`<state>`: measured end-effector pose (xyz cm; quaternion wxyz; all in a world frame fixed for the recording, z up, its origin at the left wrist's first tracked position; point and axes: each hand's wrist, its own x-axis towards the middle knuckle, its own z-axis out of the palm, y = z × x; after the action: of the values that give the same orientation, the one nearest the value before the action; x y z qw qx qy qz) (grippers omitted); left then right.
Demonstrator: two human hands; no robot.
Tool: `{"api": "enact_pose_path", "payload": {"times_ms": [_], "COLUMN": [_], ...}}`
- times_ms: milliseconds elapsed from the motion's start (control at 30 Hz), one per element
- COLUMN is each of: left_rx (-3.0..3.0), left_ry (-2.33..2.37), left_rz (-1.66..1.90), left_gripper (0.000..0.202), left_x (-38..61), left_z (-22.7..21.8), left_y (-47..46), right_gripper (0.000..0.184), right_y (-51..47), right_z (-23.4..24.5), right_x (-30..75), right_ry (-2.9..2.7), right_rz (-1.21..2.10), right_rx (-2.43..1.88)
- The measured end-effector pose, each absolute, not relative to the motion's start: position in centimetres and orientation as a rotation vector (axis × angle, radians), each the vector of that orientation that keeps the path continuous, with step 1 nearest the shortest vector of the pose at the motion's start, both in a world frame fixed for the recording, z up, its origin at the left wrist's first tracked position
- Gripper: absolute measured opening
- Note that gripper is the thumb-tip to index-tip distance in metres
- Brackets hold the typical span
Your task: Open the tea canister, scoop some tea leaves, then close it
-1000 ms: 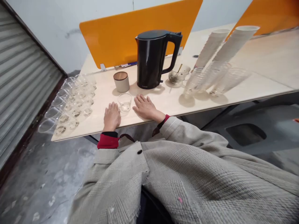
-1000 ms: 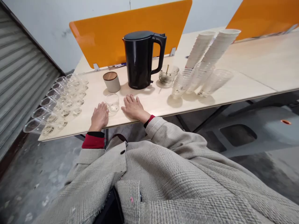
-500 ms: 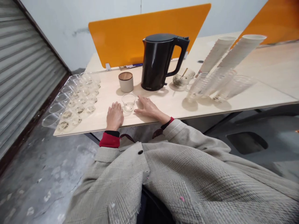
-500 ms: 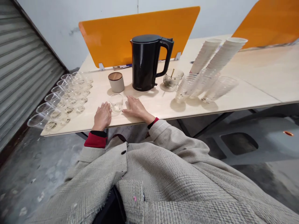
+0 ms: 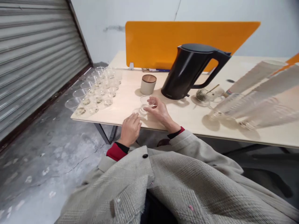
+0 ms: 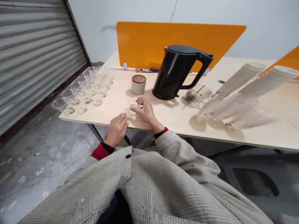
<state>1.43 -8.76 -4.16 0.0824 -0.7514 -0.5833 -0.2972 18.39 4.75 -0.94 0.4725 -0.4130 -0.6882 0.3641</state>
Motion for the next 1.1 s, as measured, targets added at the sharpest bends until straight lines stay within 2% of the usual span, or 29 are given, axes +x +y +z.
{"api": "enact_pose_path", "payload": {"times_ms": [100,333,567,700,1100], "left_rx": [-2.293,-2.316,-2.292,-2.261,-2.357], "left_ry": [-1.619,-1.64,-1.678,-1.655,-1.705], "left_rz": [-0.97,-0.955,-0.888,-0.918,-0.977], "left_gripper": [0.033,0.034,0.032,0.031,0.034], "left_x": [1.4,-0.2,-1.3,-1.7,-1.9], "left_z": [-5.3,-6.4,-7.9,-8.5,-9.1], "left_y": [-11.0,-13.9,-15.4,-15.5,-15.2], "right_gripper": [0.064,0.071,0.057,0.05,0.052], "right_y": [3.9,2.3,1.4,0.9,1.1], "right_z": [-0.1,0.0,-0.7,-0.8,-0.7], "right_x": [16.9,8.6,1.9,0.6,0.1], "right_ry": [-1.736,-1.915,-1.98,-2.003,-2.012], "right_rz": [0.886,1.001,1.074,1.068,1.098], "right_rx": [-0.954,-0.791,-0.734,-0.734,-0.745]}}
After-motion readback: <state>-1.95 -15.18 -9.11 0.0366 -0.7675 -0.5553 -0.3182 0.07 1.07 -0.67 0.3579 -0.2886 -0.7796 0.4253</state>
